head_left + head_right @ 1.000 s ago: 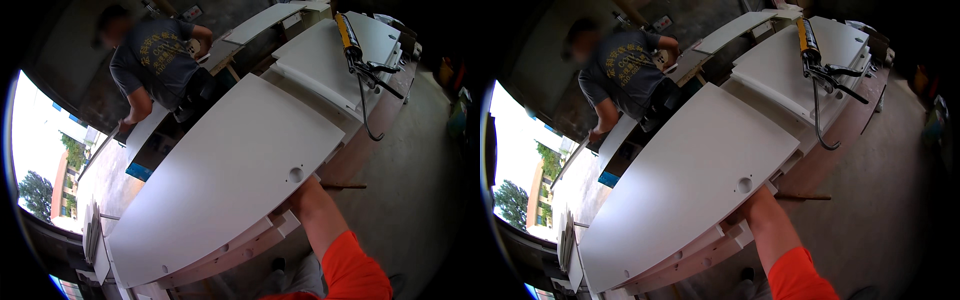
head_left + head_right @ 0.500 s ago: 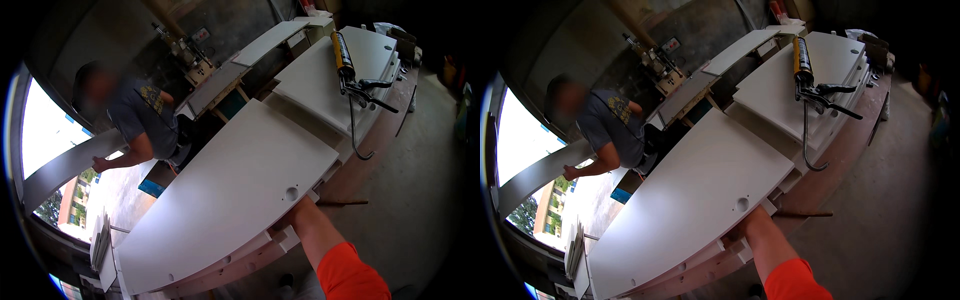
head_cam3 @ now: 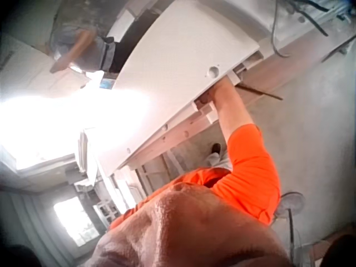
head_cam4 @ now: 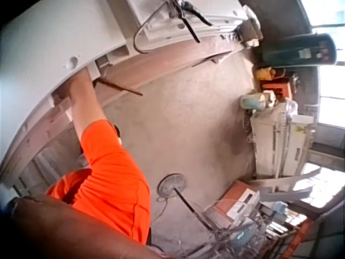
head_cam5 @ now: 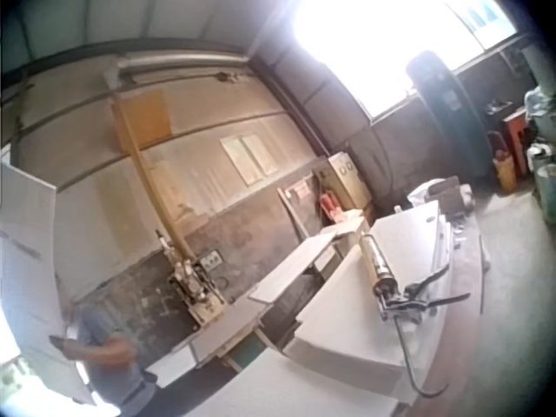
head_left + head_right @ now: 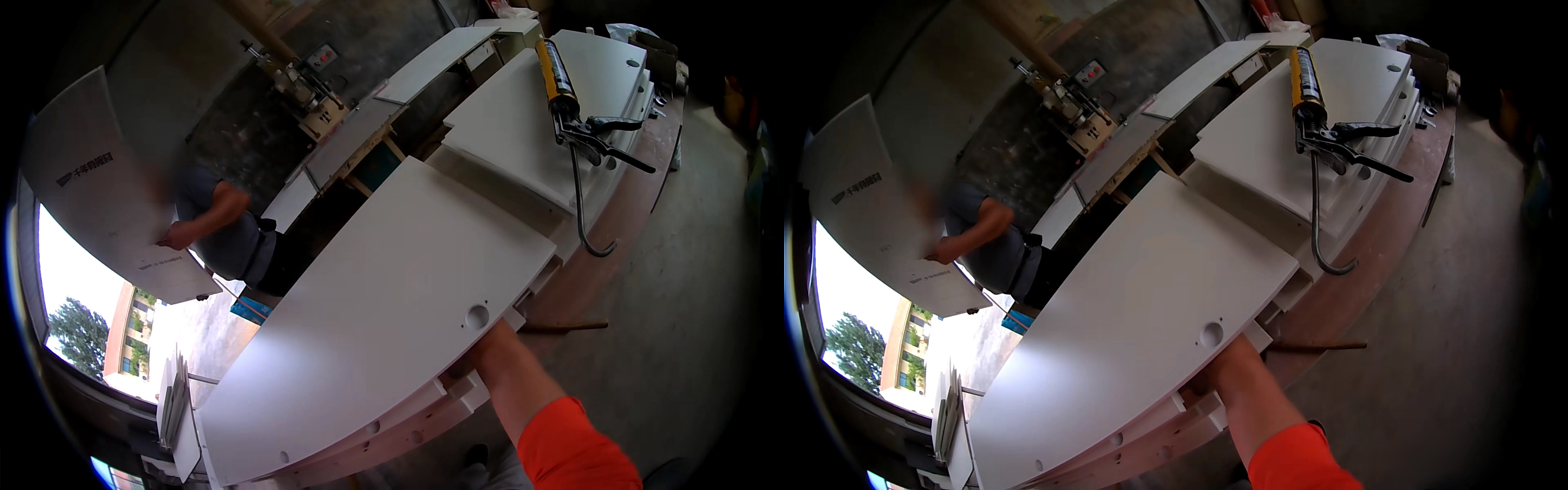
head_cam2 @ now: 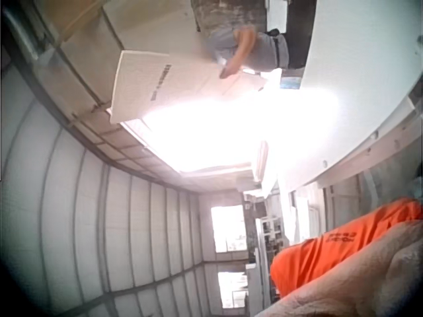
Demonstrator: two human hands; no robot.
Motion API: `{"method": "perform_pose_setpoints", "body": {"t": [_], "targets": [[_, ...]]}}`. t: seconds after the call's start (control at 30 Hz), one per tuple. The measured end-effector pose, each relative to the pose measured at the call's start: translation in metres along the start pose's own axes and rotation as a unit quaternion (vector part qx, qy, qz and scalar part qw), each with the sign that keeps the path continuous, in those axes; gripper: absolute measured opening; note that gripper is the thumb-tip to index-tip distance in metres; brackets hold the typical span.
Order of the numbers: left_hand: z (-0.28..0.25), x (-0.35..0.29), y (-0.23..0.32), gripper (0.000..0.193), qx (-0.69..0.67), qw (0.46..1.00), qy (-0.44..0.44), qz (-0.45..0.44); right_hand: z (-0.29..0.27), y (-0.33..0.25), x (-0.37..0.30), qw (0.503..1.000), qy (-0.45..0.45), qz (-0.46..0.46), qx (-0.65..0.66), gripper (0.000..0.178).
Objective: The person inserts wooden dowels into pre-drilled holes on white cabinet panels and hammers them in place. They also apply adhesive from a caulking gun into the holes before inserting the dowels. The person works on a large workbench in a workshop environment.
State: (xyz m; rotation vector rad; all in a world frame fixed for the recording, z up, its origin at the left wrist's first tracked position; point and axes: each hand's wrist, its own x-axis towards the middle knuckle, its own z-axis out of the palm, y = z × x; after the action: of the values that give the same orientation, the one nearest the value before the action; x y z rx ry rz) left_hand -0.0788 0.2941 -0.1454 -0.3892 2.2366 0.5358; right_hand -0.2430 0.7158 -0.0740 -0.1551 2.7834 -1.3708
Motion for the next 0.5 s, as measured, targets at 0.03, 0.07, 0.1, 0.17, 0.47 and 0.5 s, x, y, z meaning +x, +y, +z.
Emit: {"method": "perform_pose_setpoints", "body": {"t": [0.03,0.07,0.1,0.17,0.47,0.5], "targets": [[0.0,-0.001,-0.001,0.035,0.001,1.0,0.0,-0.001,0.002,0.001,0.001,1.0,-0.002,0.0,0.0,0.038],[0.0,-0.002,-0.002,0.035,0.003,1.0,0.001,-0.001,0.001,0.001,0.001,1.0,-0.001,0.0,0.0,0.038],[0.0,-0.002,-0.002,0.035,0.004,1.0,0.001,0.0,-0.001,0.0,0.002,1.0,-0.002,0.0,0.001,0.038],[-0.002,-0.002,-0.002,0.035,0.004,1.0,0.002,0.004,-0.001,0.001,0.002,1.0,-0.003,0.0,-0.001,0.038],[0.002,-0.016,-0.022,0.035,-0.001,1.0,0.01,0.018,0.004,-0.006,0.009,1.0,-0.017,-0.018,-0.001,0.036],[0.005,-0.022,-0.023,0.035,0.005,1.0,0.004,0.015,0.008,-0.006,0.006,1.0,-0.02,-0.015,0.003,0.036]]}}
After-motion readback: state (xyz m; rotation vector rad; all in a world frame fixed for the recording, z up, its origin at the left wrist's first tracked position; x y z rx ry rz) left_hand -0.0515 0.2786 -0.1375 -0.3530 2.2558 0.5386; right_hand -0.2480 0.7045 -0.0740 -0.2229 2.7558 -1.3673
